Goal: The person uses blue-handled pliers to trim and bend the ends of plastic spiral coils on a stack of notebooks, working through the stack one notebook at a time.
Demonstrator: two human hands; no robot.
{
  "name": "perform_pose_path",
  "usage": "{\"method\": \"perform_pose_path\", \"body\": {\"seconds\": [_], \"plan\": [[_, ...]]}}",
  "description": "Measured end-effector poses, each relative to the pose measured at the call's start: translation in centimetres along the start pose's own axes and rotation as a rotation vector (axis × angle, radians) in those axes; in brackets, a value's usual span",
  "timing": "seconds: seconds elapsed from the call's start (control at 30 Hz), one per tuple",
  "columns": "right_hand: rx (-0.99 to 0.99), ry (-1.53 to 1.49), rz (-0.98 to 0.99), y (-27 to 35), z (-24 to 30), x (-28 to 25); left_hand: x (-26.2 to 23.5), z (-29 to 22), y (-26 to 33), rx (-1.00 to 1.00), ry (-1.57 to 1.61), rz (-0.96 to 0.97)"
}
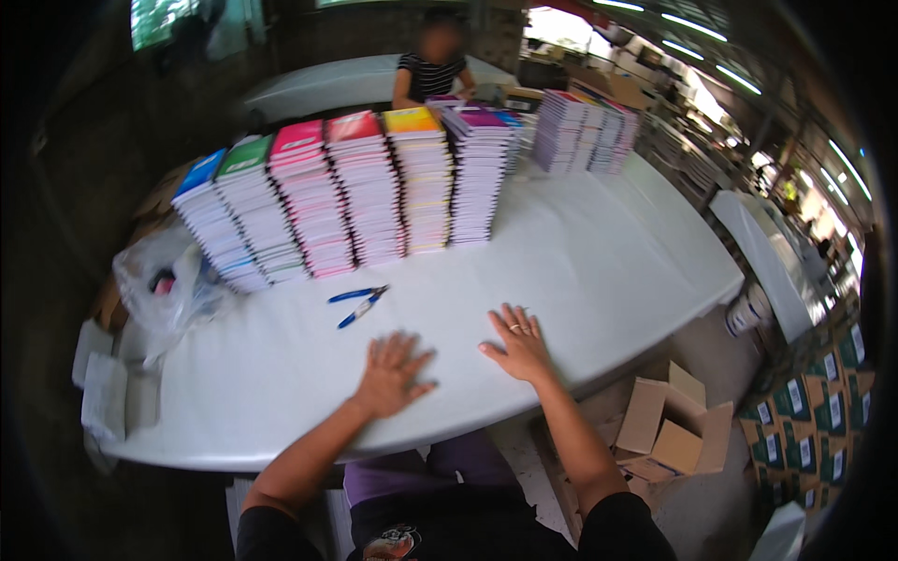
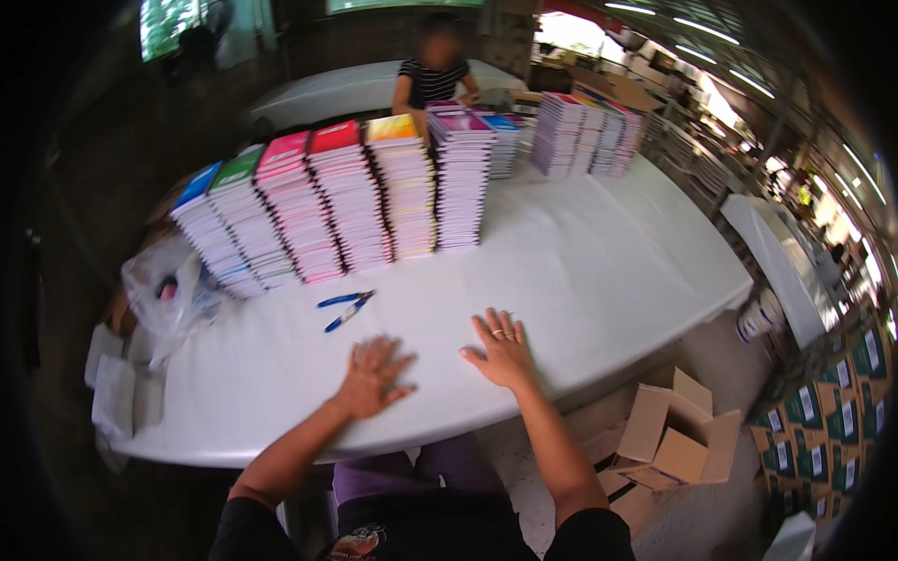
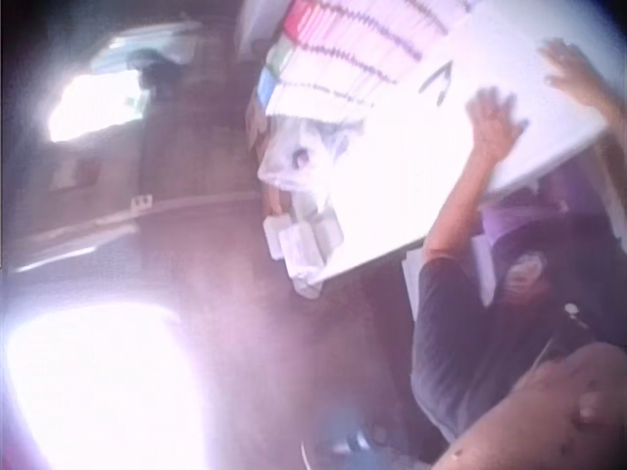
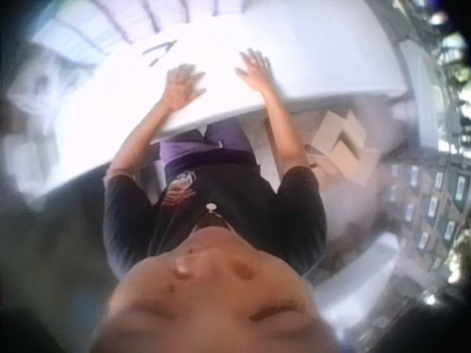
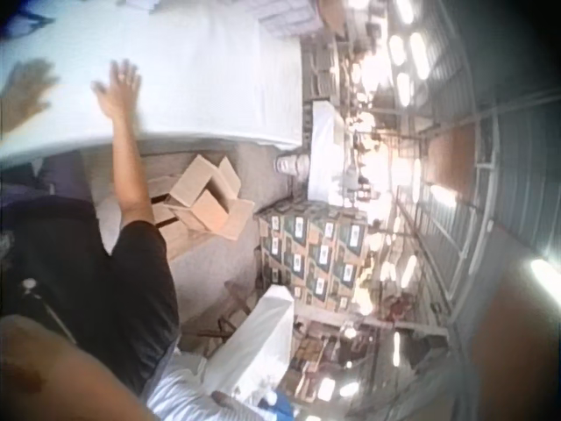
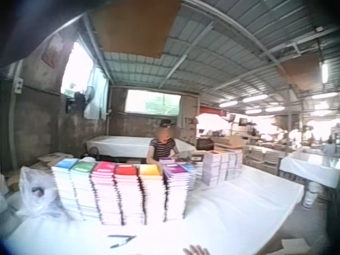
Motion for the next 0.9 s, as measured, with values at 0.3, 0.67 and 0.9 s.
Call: {"method": "perform_pose_path", "body": {"seconds": [0.3, 0.67, 0.9], "plan": [[-0.089, 0.064, 0.152, -2.6, 9.1, 2.7, -4.1, 12.7, 1.5, -0.405, 0.14, -0.29], [0.112, 0.093, 0.04, -9.8, -0.3, 1.3, -2.9, 9.3, 3.8, -0.208, 0.244, -0.252], [0.415, 0.042, 0.004, -19.2, -9.1, 0.5, -3.3, 24.2, 14.8, -0.896, 0.812, -1.32]]}}
Point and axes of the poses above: each hand's wrist, its own y-axis away from the middle knuckle, its own x-axis out of the palm, z = x × y, the point moved 5 cm from there along -y, towards the middle knuckle, and after that the axes turned 11 degrees about x, right-handed, at the moved point
